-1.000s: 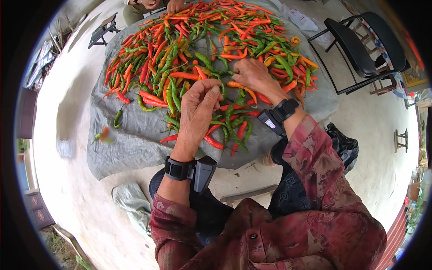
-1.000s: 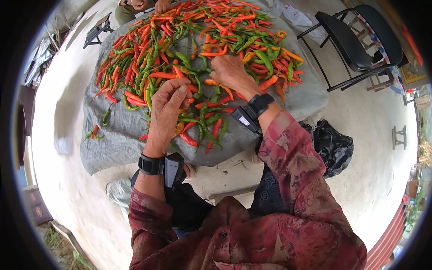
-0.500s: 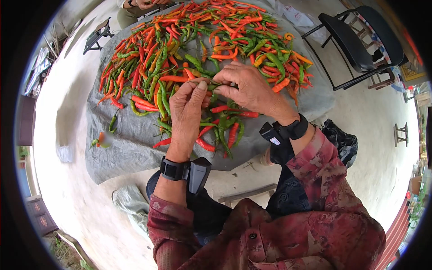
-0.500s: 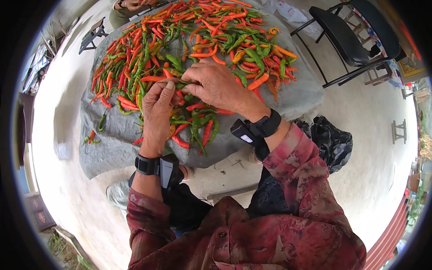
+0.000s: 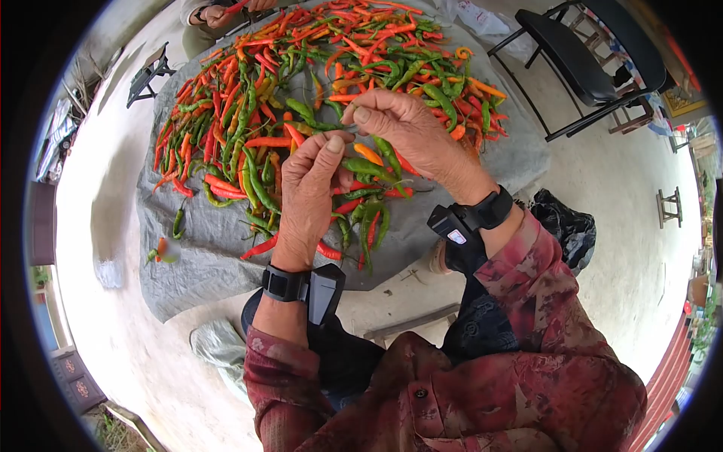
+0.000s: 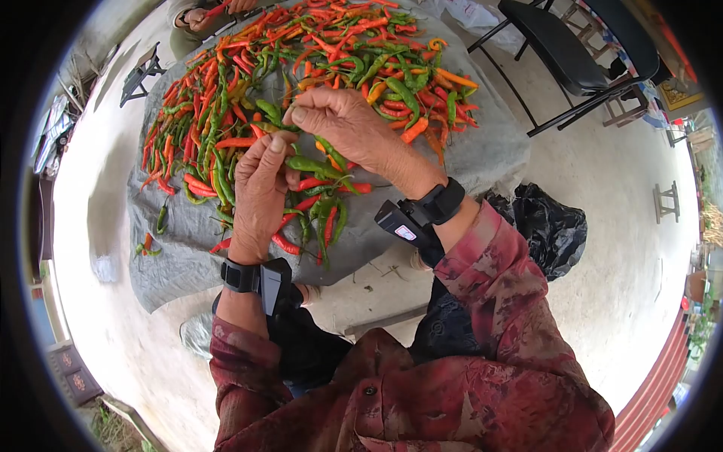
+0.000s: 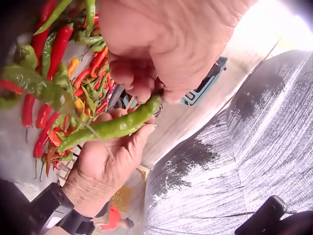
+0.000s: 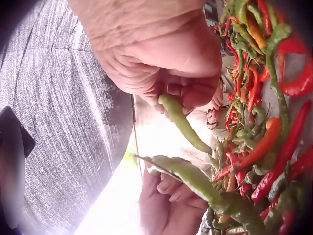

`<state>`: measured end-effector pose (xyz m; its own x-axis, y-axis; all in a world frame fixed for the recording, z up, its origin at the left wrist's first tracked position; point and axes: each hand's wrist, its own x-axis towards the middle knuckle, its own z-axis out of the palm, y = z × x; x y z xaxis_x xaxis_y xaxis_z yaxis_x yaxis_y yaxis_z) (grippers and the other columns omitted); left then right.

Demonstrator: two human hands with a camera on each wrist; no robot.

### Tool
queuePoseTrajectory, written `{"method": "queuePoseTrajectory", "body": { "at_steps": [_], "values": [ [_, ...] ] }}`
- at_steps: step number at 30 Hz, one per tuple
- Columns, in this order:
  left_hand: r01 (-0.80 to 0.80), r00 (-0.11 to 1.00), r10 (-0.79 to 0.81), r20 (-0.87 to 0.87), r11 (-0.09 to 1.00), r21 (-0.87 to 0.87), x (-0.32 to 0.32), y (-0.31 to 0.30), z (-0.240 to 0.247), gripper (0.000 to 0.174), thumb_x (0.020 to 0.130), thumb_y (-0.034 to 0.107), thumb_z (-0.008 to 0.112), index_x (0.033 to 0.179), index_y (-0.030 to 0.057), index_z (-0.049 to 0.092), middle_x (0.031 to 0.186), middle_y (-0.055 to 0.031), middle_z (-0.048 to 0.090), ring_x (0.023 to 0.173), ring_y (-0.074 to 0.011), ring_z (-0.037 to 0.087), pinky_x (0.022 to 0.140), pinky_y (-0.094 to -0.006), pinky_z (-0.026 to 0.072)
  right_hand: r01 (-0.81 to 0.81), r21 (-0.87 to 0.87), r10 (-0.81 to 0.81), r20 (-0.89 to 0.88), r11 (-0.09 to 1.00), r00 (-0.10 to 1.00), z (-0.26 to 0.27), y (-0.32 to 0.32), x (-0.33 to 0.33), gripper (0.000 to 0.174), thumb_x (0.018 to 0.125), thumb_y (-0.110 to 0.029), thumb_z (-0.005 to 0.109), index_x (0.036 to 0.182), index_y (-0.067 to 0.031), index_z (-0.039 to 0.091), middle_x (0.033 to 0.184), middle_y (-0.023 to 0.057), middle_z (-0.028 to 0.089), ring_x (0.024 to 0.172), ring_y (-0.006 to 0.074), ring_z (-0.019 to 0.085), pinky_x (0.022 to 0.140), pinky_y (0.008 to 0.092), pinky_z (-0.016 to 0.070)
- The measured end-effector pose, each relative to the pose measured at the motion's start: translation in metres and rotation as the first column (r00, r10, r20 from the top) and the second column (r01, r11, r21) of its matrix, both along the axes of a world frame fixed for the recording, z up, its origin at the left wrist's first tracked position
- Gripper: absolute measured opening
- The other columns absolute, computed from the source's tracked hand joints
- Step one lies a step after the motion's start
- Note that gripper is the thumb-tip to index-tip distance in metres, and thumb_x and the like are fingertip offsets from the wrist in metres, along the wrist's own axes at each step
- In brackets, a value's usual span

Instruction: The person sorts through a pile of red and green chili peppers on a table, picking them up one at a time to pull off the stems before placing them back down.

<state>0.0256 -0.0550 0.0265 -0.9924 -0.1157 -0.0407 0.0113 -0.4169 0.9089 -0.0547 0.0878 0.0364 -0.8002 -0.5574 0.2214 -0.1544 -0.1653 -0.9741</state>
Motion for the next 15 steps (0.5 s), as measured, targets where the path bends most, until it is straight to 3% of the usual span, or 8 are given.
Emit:
{"method": "queuePoseTrajectory", "body": {
  "at_steps": [3,5,9,12,14,15],
  "values": [
    [0.088,0.996,-0.089,-0.007,0.991,-0.097,-0.002,0.001,-0.008,0.018,0.089,0.022,0.059,0.088,0.0034,0.061,0.071,0.0036,0.054,0.058,-0.003,0.048,0.054,-0.0175,0.039,0.015,0.061,-0.007,-0.129,0.998,0.992,-0.004,-0.009,0.003,0.023,0.088,-0.022,0.058,0.089,0.0009,0.064,0.083,0.0029,0.062,0.073,0.0098,0.057,0.068,0.0249,0.0466],
    [0.097,0.995,-0.099,-0.003,0.981,-0.169,-0.002,0.0,-0.009,0.016,0.088,0.02,0.06,0.089,0.0033,0.061,0.072,0.0035,0.055,0.059,-0.0031,0.047,0.054,-0.0175,0.0389,-0.04,0.145,0.038,0.012,0.989,0.999,0.005,-0.01,0.008,0.025,0.087,-0.023,0.059,0.092,0.0004,0.064,0.082,0.0029,0.062,0.075,0.0093,0.057,0.068,0.0244,0.0462],
    [0.075,0.997,-0.075,0.002,0.985,-0.153,-0.001,0.001,-0.008,0.014,0.087,0.017,0.06,0.089,0.0032,0.061,0.072,0.0036,0.055,0.06,-0.0031,0.047,0.055,-0.0176,0.0389,-0.16,0.168,0.153,0.055,0.973,0.987,-0.002,-0.011,0.006,0.036,0.088,-0.031,0.059,0.107,-0.0008,0.06,0.09,0.0012,0.061,0.079,0.0076,0.055,0.07,0.0227,0.0451],
    [0.05,0.999,-0.052,-0.012,0.993,-0.107,0.0,-0.002,-0.009,0.012,0.087,0.016,0.06,0.088,0.0038,0.061,0.072,0.0038,0.055,0.06,-0.0028,0.047,0.055,-0.0174,0.0386,-0.041,0.093,0.044,-0.026,0.995,0.999,-0.007,-0.013,0.009,0.039,0.087,-0.035,0.059,0.107,-0.0009,0.061,0.087,-0.0001,0.061,0.077,0.0073,0.054,0.066,0.0228,0.0446],
    [-0.048,0.998,0.046,-0.043,0.998,-0.038,-0.001,-0.006,-0.004,0.011,0.087,0.015,0.06,0.088,0.0045,0.061,0.071,0.004,0.056,0.059,-0.0029,0.047,0.054,-0.0171,0.0381,-0.065,0.279,0.101,-0.115,0.958,0.988,-0.006,-0.005,0.006,0.039,0.088,-0.038,0.055,0.102,-0.0015,0.061,0.077,0.0014,0.061,0.072,0.0092,0.056,0.063,0.0243,0.0443],
    [-0.05,0.998,0.049,-0.044,0.998,-0.037,-0.002,-0.009,-0.005,0.011,0.087,0.015,0.06,0.088,0.0045,0.061,0.071,0.004,0.056,0.059,-0.0029,0.047,0.054,-0.0171,0.0381,-0.068,0.28,0.104,-0.115,0.958,0.988,-0.006,-0.002,0.005,0.039,0.088,-0.038,0.055,0.102,-0.0015,0.061,0.077,0.0014,0.061,0.072,0.0092,0.056,0.063,0.0243,0.0443]
  ]
}}
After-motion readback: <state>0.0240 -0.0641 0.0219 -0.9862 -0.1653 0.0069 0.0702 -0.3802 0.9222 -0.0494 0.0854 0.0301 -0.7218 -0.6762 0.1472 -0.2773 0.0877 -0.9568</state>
